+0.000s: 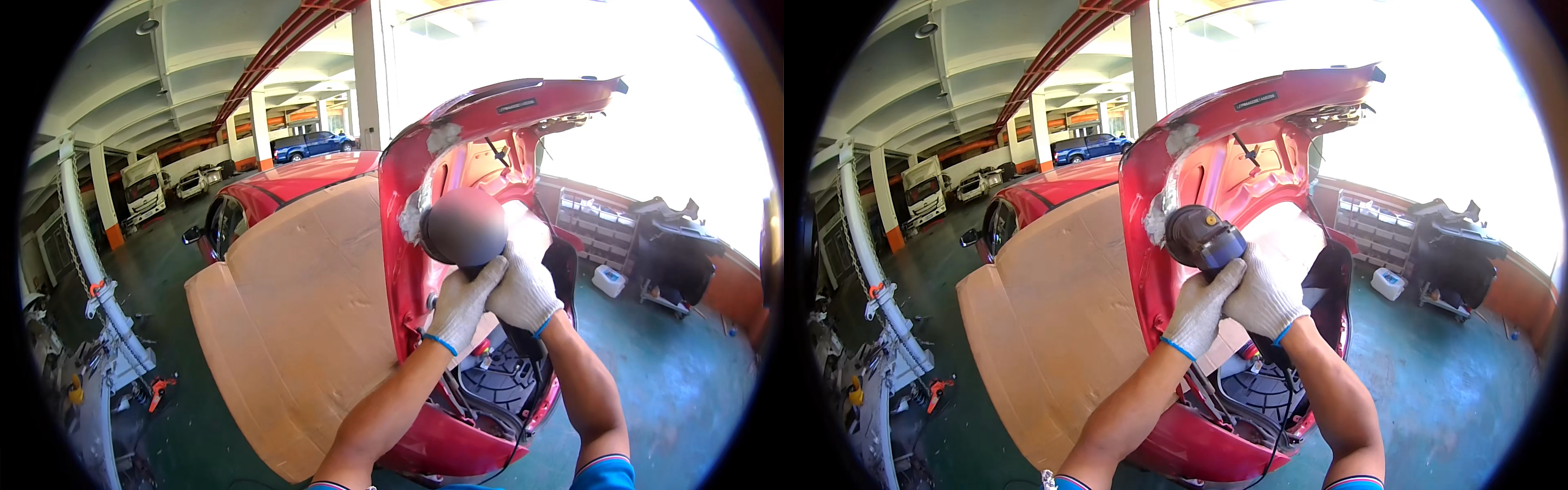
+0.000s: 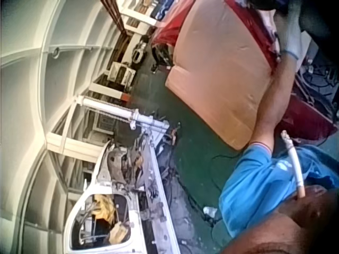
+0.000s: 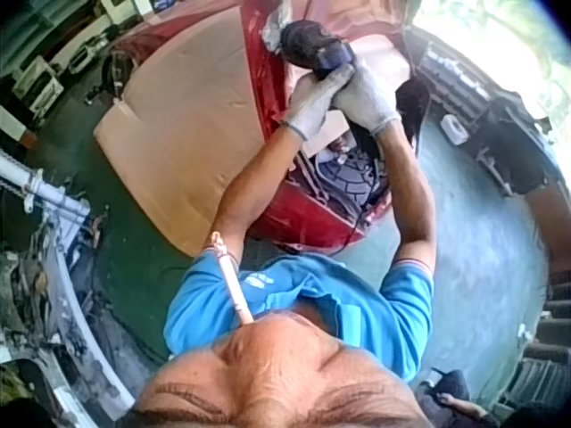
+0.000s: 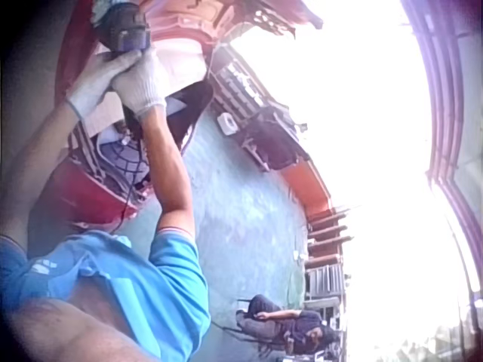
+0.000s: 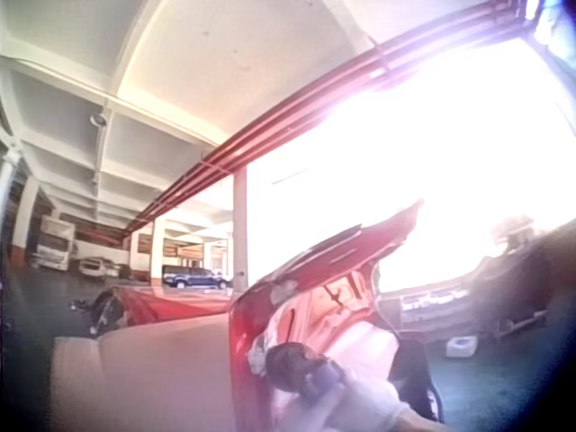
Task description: The person uses an angle grinder to smooth the surface of a red car trunk lid. The person holds the trunk lid with one hand while operating the grinder with the other, moving the tool across the painted surface to remove material.
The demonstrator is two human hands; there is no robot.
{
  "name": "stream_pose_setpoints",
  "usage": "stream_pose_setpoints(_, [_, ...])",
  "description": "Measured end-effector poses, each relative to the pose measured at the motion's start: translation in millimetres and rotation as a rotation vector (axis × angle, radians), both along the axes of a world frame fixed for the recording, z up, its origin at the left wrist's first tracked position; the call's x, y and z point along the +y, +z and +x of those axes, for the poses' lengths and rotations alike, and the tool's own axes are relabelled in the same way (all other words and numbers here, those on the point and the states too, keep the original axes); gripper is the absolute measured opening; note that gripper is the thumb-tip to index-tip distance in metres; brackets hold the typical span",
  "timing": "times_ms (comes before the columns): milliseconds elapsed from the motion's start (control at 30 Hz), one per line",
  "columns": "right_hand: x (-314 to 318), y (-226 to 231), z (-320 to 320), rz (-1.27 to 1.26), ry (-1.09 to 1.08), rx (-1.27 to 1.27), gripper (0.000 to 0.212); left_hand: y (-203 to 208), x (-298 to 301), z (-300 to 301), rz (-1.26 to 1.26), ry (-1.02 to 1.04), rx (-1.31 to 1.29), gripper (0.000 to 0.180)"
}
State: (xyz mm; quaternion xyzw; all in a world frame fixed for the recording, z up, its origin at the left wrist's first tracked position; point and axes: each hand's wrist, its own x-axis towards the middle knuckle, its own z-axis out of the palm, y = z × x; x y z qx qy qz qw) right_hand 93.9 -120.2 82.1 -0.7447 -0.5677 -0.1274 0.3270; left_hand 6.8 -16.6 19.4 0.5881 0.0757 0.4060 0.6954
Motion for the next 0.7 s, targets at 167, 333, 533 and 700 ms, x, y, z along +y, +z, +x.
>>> stream_pose_setpoints(167, [13,4,15,0.088,0.070,-0.039,0.058,25,-4,-5,0.038,0.023,0.018,0.064])
stream_pose_setpoints(333, [7,10,9,0.005,0.004,-0.032,0.061,18,1,-1,-0.025,-0.036,0.014,0.060])
stream_pose_setpoints(533, [-8,3,-12,-0.016,-0.025,-0.093,0.064,-1,-2,-13,-0.028,-0.086,0.044,0.061])
stream_pose_setpoints(700, [-16,-5,-20,0.080,0.009,-0.087,0.075,-15,-2,-17,0.026,-0.106,-0.077,0.062])
